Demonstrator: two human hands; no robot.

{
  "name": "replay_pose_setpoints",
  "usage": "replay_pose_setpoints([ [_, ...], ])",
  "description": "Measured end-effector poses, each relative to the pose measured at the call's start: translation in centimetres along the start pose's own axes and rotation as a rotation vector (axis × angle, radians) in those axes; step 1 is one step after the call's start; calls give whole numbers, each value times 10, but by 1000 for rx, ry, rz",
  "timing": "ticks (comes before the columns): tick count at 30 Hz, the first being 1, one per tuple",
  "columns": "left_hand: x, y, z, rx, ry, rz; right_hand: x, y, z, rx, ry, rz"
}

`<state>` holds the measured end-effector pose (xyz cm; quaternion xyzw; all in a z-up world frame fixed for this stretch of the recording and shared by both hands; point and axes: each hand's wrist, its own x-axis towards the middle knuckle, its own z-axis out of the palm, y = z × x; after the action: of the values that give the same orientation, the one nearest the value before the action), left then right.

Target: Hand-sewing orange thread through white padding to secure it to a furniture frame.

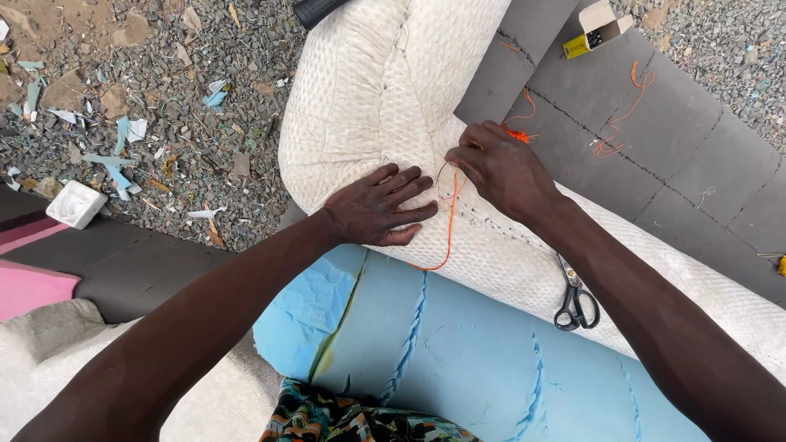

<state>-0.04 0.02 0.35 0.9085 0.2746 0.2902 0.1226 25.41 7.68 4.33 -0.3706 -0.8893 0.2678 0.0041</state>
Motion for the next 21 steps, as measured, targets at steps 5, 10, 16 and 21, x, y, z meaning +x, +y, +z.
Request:
replay_pose_setpoints([
  [5, 0, -1, 1, -19, 6, -8, 18, 7, 0, 12, -30, -41],
  [10, 1, 0, -1, -14, 8, -9, 47, 29, 5, -10, -108, 16],
  [16, -1, -4, -1, 21, -36, 67, 47, 27, -8, -126, -226, 2],
  [21, 1, -2, -3, -20, -52, -14, 10, 6, -33, 95, -24, 245],
])
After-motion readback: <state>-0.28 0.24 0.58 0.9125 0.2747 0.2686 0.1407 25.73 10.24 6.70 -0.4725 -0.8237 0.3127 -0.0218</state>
